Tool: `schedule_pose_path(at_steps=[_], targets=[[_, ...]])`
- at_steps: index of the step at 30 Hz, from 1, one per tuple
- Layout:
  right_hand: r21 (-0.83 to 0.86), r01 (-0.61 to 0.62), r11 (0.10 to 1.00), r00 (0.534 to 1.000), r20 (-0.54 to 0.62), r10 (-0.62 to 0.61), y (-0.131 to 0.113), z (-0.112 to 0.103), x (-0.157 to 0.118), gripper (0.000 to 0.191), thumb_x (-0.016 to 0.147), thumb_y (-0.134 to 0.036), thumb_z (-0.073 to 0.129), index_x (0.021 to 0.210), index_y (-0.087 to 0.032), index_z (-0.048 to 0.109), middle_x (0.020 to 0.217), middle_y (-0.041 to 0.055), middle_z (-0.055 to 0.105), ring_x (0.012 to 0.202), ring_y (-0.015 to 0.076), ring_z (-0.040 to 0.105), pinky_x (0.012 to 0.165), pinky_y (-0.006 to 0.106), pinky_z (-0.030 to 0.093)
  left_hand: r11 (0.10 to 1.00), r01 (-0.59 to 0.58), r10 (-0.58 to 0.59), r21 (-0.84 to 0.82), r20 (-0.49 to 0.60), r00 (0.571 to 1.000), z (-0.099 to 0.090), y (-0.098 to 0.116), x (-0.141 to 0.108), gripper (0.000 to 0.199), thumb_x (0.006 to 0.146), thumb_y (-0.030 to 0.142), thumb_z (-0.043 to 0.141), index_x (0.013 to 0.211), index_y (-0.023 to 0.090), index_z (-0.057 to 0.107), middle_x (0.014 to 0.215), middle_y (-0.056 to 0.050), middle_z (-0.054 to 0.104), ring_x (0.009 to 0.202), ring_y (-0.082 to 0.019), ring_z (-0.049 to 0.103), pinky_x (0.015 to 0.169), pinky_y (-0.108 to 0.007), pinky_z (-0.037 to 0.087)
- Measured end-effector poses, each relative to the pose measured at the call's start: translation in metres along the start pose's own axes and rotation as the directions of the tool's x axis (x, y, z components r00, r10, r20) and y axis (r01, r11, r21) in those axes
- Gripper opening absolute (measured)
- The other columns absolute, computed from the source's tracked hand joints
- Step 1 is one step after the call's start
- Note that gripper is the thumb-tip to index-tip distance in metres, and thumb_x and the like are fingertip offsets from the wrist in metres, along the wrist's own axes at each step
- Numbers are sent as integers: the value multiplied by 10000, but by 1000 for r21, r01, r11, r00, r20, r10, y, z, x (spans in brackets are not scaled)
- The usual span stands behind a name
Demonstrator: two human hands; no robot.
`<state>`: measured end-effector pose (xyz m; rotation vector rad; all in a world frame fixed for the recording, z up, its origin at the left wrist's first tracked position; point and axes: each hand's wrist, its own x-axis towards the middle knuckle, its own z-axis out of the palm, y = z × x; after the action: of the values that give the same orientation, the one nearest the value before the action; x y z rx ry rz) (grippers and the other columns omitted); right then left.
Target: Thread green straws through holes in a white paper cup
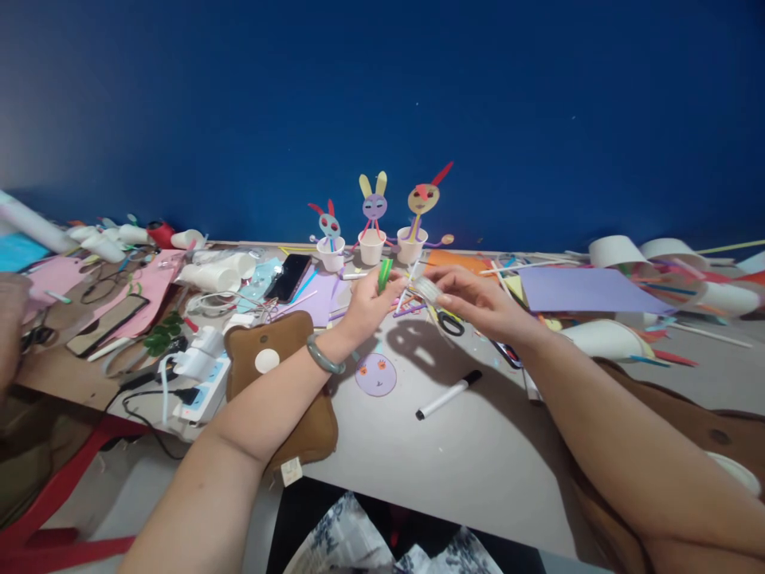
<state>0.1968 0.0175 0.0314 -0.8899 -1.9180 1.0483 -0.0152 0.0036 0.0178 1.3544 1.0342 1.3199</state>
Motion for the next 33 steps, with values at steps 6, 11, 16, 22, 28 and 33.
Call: schedule_pose_path(at_steps=[6, 11, 16, 22, 28, 33], targets=[[-238, 177, 955, 984, 62, -167, 6, 6, -1, 258, 923, -506, 652, 893, -250, 650, 1260, 113, 651, 1196, 291, 629, 1045, 467, 480, 978, -177, 168, 114, 85, 982, -1, -9, 1, 320, 865, 471, 718, 866, 173, 602, 689, 32, 567, 605, -97, 494, 607, -245, 395], [-285, 200, 937, 979, 81, -185, 8, 6, 0, 238, 936, -487, 631, 894, -253, 625, 1249, 115, 657, 1180, 288, 637, 1036, 475, 492, 948, -245, 233, 202, 84, 969, -2, -13, 4, 305, 916, 461, 629, 819, 178, 572, 708, 23, 570, 666, -111, 516, 679, -262, 426], [-271, 170, 948, 983, 107, -146, 8, 4, 0, 266, 912, -513, 650, 874, -250, 641, 1250, 110, 671, 1176, 295, 640, 1055, 484, 477, 983, -152, 138, 106, 125, 983, -4, -11, 6, 327, 914, 439, 629, 740, 189, 510, 602, 50, 468, 606, -97, 439, 615, -245, 381], [-40, 36, 999, 982, 189, -28, 13, -6, -1, 292, 853, -533, 728, 890, -247, 677, 1376, 111, 642, 1292, 311, 592, 1115, 494, 429, 997, 68, -64, -24, 115, 991, -1, -5, 3, 389, 915, 415, 650, 677, 194, 436, 501, 85, 364, 463, -51, 309, 485, -227, 256], [15, -41, 999, 951, 309, 34, 19, -14, 0, 334, 789, -534, 783, 904, -241, 671, 1398, 117, 633, 1346, 323, 556, 1125, 491, 409, 951, 218, -184, -217, 168, 968, -3, 0, 5, 411, 909, 396, 677, 699, 205, 380, 526, 113, 268, 432, -24, 232, 446, -190, 187], [-273, 83, 958, 941, 339, 15, 17, -6, 3, 382, 763, -582, 767, 877, -231, 667, 1214, 114, 709, 1293, 335, 582, 1075, 456, 440, 943, 271, -220, -194, 248, 944, -3, -4, 4, 461, 856, 465, 721, 682, 200, 386, 529, 109, 300, 435, -19, 241, 440, -175, 186]])
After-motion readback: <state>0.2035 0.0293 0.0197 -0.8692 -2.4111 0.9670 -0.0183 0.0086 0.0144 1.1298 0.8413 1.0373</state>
